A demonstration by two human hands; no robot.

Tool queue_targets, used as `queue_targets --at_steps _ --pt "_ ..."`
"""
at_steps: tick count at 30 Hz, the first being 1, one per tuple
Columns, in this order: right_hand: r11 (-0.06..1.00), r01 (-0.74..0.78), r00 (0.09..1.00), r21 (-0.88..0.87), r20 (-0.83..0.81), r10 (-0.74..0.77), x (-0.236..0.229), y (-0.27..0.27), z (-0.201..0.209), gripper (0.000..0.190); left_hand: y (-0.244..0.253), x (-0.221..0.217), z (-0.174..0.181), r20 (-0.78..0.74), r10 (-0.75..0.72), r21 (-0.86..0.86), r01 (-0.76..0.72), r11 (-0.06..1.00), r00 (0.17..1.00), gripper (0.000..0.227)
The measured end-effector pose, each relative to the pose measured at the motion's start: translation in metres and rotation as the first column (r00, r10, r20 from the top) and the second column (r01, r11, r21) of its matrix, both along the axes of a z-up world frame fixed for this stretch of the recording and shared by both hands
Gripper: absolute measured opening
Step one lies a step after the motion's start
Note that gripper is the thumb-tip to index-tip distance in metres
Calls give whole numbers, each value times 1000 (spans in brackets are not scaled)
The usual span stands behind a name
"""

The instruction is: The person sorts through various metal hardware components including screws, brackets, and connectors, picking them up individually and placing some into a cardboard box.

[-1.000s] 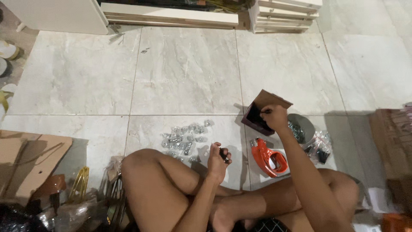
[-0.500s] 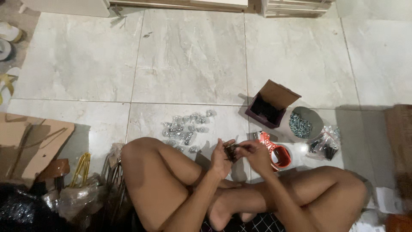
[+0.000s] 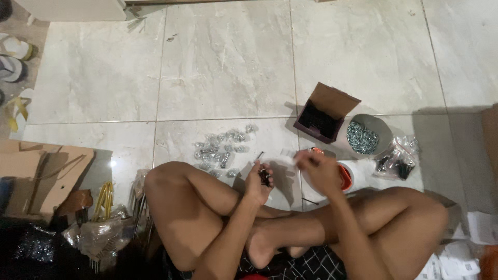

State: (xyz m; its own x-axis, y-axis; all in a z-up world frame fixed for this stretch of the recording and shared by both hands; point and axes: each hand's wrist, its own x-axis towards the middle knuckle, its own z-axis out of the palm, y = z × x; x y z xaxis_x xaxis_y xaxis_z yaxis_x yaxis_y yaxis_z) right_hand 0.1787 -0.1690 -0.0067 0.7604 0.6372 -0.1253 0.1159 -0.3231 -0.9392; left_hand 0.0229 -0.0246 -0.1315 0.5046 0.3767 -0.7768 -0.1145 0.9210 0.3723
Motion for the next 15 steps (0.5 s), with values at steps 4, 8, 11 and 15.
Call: queue_targets --at_steps 4,8,11,15 --pt "990 139 938 -31 325 -122 44 7 73 40 3 -1 28 92 -96 -100 105 989 991 57" --pt "851 114 907 -512 403 121 50 -3 64 36 10 -9 51 278 -79 -112 114 987 957 61" --pt "419 -239 842 -876 28 539 -11 -19 4 28 23 -23 46 339 -75 -99 114 988 938 50" --pt "187 -200 758 -962 -31 652 -36 -45 -189 14 28 -34 40 312 -122 -58 147 987 942 43"
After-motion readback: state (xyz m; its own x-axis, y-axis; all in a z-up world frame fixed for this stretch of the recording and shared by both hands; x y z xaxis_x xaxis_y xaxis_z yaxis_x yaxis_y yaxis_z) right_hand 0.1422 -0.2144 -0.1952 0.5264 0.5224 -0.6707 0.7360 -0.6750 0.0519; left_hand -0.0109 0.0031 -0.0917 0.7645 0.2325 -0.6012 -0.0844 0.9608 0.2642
